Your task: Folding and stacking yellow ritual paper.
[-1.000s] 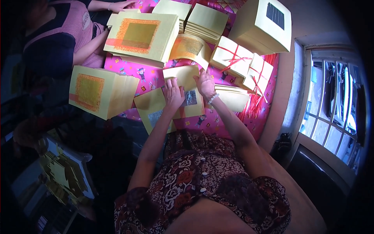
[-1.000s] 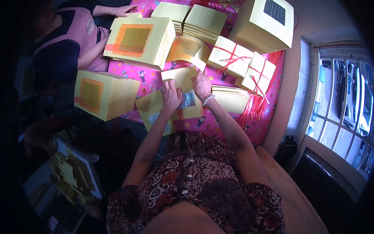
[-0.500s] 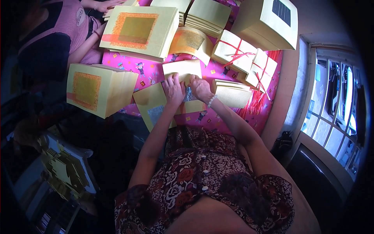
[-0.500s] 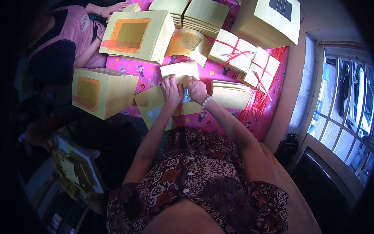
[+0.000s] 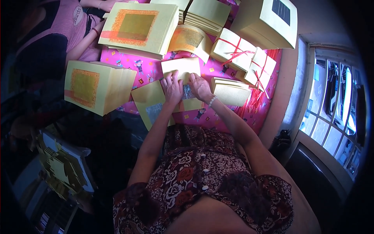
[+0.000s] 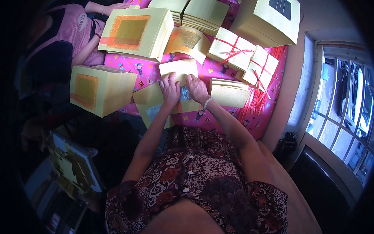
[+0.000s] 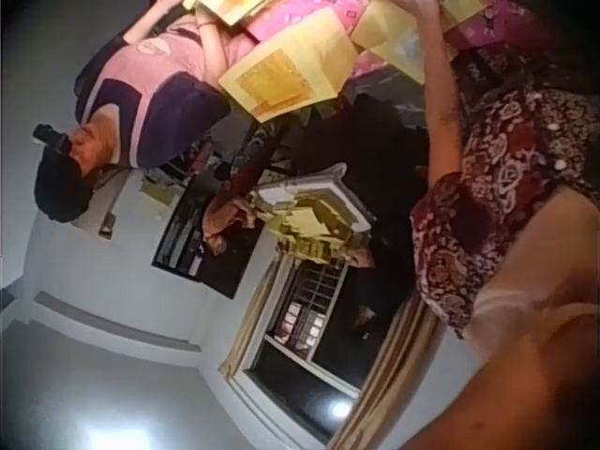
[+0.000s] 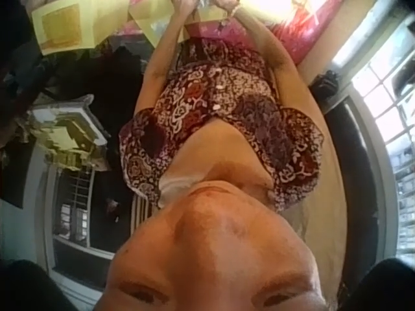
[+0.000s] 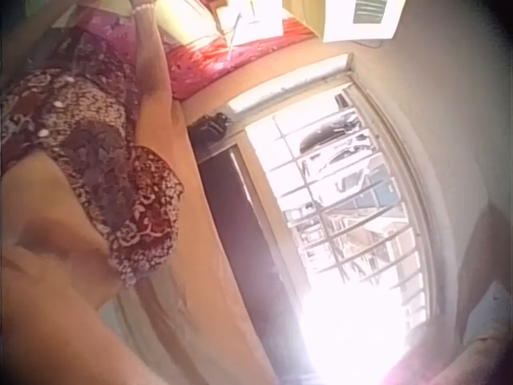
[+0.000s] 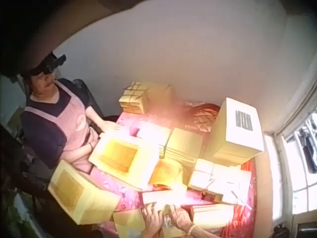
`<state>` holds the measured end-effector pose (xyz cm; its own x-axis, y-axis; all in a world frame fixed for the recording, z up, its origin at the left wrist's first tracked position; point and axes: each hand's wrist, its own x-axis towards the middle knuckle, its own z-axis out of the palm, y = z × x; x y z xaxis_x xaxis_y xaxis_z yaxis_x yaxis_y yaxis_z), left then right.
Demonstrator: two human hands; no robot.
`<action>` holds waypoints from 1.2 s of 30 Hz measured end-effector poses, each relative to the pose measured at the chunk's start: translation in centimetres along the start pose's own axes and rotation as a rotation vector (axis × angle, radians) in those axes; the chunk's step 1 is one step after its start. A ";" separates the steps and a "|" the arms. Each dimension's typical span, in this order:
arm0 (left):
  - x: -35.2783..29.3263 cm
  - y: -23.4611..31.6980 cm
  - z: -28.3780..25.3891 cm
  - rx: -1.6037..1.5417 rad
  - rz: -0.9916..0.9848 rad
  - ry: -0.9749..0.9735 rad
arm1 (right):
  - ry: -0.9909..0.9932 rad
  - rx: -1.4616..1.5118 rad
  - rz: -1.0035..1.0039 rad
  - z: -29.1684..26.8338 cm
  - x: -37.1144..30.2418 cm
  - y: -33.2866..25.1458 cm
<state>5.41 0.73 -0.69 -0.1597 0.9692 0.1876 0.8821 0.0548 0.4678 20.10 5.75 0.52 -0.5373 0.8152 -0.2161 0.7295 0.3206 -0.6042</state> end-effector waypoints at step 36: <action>-3.5 -2.5 -2.1 -0.775 -0.747 0.042 | 0.022 -0.506 -0.122 0.0 -0.3 -2.5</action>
<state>2.85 -3.33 -0.73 -0.5697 0.7435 -0.3501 0.0359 0.4481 0.8933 18.45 4.66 2.14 -0.6262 0.7655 -0.1480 0.7783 0.6025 -0.1769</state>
